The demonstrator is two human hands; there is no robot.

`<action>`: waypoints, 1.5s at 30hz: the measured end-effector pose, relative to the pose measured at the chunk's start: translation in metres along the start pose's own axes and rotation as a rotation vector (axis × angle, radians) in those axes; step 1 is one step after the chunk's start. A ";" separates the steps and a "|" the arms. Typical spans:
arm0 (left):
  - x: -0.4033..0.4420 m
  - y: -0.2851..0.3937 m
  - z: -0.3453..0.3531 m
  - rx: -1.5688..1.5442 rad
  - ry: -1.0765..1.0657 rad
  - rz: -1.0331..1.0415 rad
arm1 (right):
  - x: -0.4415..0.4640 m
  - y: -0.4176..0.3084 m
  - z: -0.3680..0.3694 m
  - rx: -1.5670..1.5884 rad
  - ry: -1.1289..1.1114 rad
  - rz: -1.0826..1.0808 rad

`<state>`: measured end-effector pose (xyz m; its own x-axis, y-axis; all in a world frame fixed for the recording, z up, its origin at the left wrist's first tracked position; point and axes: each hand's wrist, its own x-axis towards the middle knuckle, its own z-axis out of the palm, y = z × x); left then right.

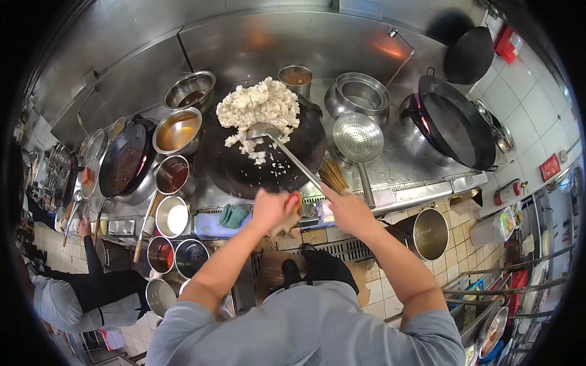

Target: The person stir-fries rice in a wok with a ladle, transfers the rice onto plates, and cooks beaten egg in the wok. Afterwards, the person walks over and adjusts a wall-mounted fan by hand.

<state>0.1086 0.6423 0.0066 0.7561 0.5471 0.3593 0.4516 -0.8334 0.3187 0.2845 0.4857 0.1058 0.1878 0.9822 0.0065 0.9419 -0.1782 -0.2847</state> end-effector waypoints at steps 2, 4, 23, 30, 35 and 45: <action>0.030 -0.027 -0.005 0.051 -0.034 -0.022 | -0.028 0.005 -0.008 0.110 -0.040 0.082; 0.048 -0.046 -0.007 0.065 -0.069 -0.077 | -0.049 0.026 -0.019 0.035 -0.061 0.112; 0.058 -0.076 0.022 -0.022 -0.070 -0.286 | 0.072 0.075 -0.008 0.044 -0.258 0.131; 0.062 -0.072 0.011 -0.121 -0.117 -0.237 | 0.130 0.006 0.086 0.135 -0.152 0.161; 0.058 -0.068 0.019 -0.066 0.089 -0.128 | 0.050 0.032 0.019 0.236 -0.123 0.051; 0.062 0.027 -0.081 -0.008 0.061 -0.071 | -0.050 0.017 -0.211 0.087 -0.350 -0.096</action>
<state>0.1295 0.6598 0.1087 0.6920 0.6086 0.3882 0.4989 -0.7919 0.3520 0.3498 0.4212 0.3035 -0.0215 0.9578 -0.2867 0.9205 -0.0930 -0.3795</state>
